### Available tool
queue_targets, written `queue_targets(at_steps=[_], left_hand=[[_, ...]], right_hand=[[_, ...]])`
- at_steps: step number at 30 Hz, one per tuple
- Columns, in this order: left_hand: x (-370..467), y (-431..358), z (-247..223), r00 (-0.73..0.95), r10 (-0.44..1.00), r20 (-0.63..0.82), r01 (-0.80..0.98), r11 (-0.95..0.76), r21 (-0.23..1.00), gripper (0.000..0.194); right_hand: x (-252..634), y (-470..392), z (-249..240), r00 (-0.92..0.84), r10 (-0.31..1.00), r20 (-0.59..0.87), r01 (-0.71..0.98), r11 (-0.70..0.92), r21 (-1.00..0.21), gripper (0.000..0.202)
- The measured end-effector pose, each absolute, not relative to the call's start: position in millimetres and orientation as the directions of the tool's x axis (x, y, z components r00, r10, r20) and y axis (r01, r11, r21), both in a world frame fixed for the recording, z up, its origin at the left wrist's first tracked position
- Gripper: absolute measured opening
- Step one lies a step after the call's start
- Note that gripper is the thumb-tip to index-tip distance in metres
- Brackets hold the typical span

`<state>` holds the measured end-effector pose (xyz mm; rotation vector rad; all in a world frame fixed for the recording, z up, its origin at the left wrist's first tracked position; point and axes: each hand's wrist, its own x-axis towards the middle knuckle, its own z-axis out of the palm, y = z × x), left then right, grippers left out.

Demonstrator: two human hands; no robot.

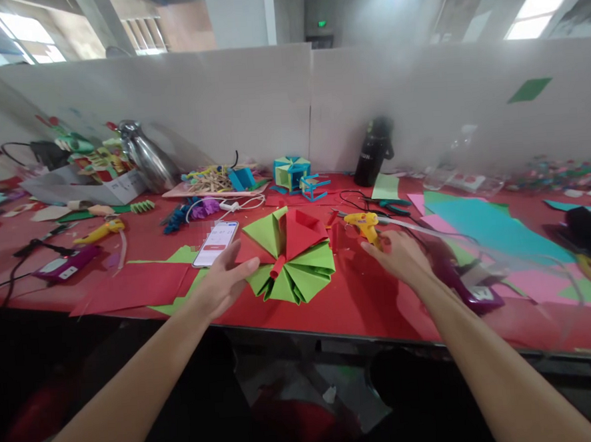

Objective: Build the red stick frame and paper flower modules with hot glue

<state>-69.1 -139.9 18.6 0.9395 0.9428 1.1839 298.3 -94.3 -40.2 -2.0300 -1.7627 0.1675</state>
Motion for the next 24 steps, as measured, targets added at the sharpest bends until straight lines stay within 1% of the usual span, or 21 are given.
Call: queue_targets(at_steps=[4,12,15,18,22,24], left_hand=[[-71.0,-138.5,14.6,0.167,0.985,-0.045,-0.304,0.094,0.948,0.057],[-69.4,-136.8,6.9,0.145,0.985,0.097,-0.224,-0.063,0.973,0.063],[-69.3,-137.6,6.8,0.165,0.981,0.103,-0.228,-0.064,0.972,0.059],[-70.5,-137.7,6.4,0.174,0.980,0.096,-0.259,-0.049,0.965,0.057],[-71.0,-137.3,5.6,0.186,0.979,0.082,-0.312,-0.020,0.950,0.057],[-70.2,-137.4,6.0,0.175,0.982,0.070,-0.326,-0.010,0.945,0.057]], right_hand=[[297.7,-89.3,-45.5,0.170,0.975,0.140,0.901,-0.096,-0.423,0.056],[293.8,-83.6,-56.6,0.211,0.963,0.165,0.873,-0.110,-0.475,0.049],[293.5,-76.5,-62.8,0.231,0.962,0.147,0.860,-0.131,-0.494,0.045],[293.2,-72.9,-63.5,0.275,0.949,0.151,0.829,-0.154,-0.538,0.044],[291.6,-77.5,-55.0,0.281,0.959,0.045,0.758,-0.193,-0.623,0.031],[290.5,-81.9,-49.8,0.295,0.955,-0.001,0.709,-0.220,-0.669,0.030]])
